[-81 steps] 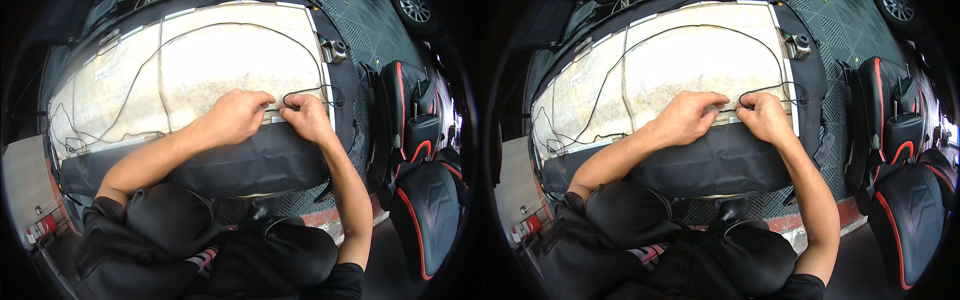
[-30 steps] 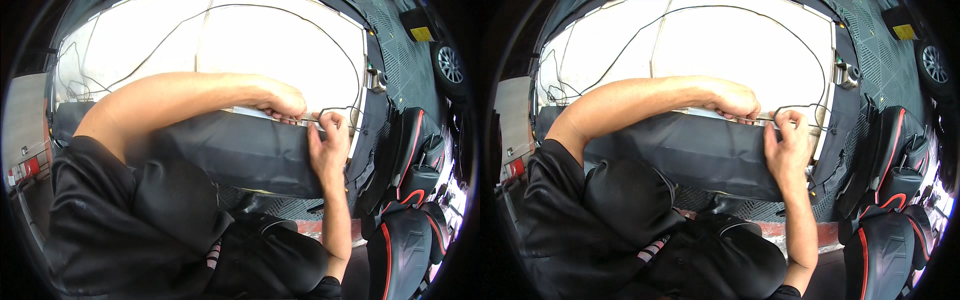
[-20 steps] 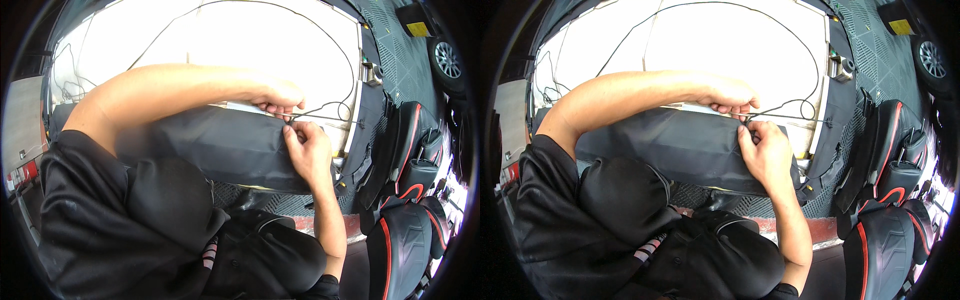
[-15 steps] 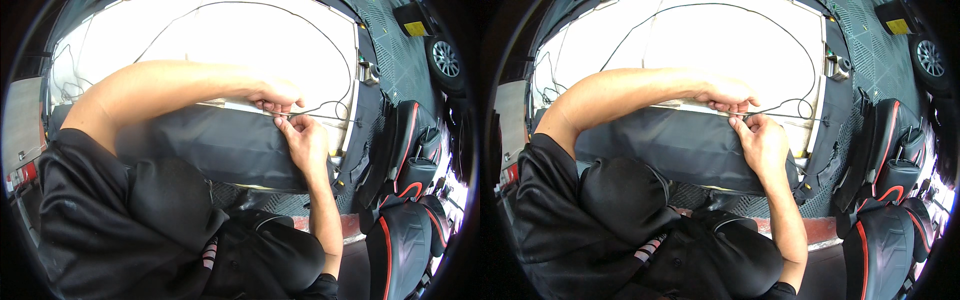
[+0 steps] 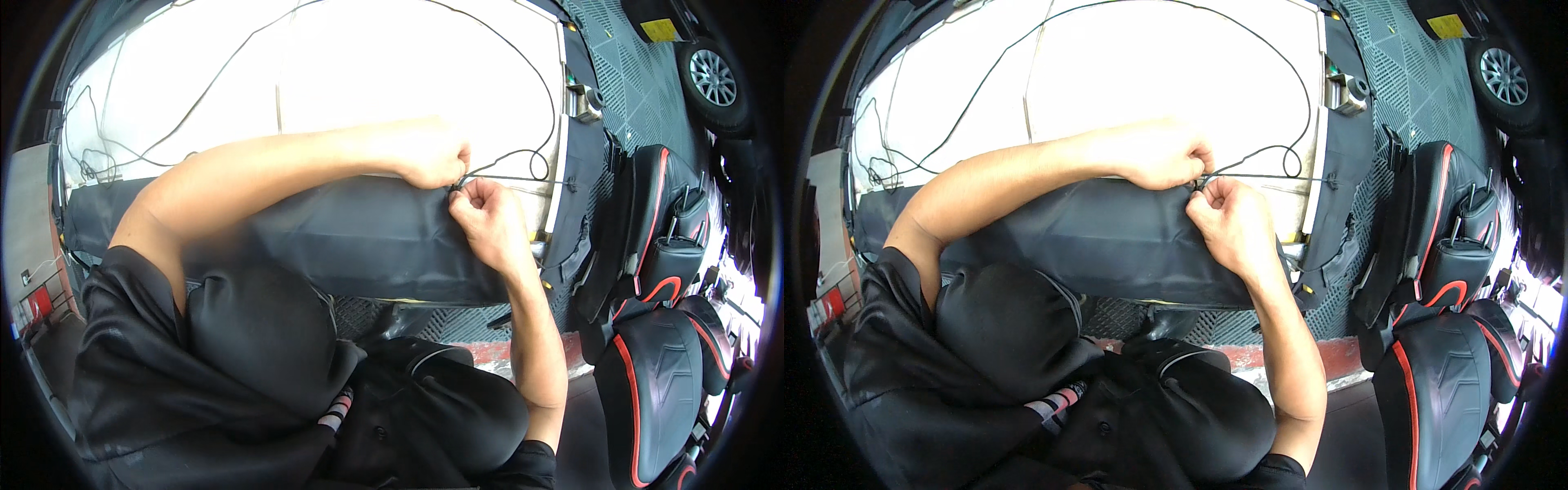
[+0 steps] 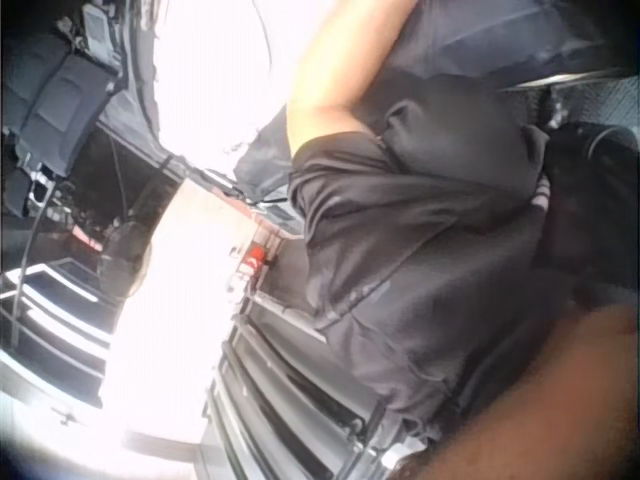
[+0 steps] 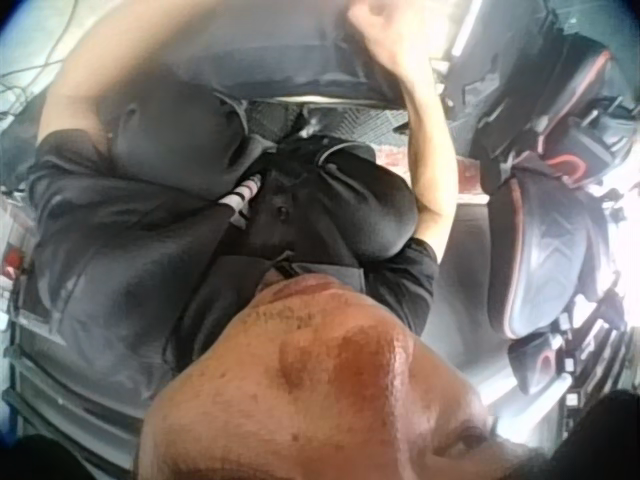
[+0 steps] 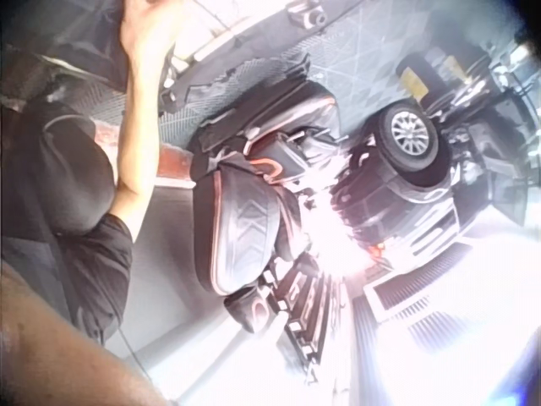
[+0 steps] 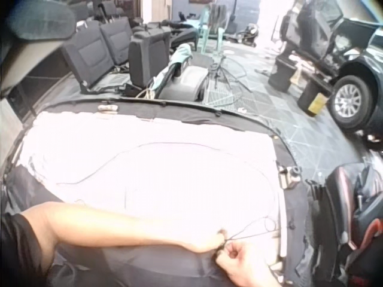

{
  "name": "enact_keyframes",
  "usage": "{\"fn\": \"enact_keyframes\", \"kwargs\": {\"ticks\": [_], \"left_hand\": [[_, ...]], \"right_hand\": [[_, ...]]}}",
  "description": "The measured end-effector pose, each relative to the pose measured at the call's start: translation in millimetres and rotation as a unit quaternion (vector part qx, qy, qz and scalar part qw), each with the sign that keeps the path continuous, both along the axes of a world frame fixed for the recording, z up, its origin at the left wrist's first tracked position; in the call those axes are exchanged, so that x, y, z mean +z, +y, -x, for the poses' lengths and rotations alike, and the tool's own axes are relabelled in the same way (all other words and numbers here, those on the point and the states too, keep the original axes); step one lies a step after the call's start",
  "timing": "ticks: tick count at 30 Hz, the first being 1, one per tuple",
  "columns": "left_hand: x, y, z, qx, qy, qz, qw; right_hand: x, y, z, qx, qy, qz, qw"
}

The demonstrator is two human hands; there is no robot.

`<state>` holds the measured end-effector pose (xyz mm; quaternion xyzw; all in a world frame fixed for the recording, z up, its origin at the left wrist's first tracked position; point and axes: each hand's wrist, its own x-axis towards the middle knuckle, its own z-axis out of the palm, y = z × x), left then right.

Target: The person threads a black cord through the edges of a car seat cover and around metal fasteners on the seat's underside, pulling the cord tight to secure the upholstery.

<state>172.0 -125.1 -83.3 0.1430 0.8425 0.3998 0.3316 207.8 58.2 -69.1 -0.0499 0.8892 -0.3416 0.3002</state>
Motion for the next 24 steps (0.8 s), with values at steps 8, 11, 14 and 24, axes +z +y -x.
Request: {"fn": "enact_keyframes", "kwargs": {"ticks": [8, 11, 14, 24], "left_hand": [[-5, 17, 23, -0.110, 0.183, -0.025, 0.977], [-7, 30, 34, -0.160, 0.137, 0.013, 0.978], [-8, 40, 32, -0.137, 0.287, -0.027, 0.948], [-9, 18, 10, -0.087, 0.298, -0.040, 0.950]], "right_hand": [[6, -6, -2, 0.031, 0.002, -0.030, 0.999], [9, -8, -5, 0.041, 0.023, -0.041, 0.998], [12, -12, -10, 0.055, 0.045, -0.049, 0.996], [23, 8, -12, 0.051, -0.039, -0.001, 0.998]]}}
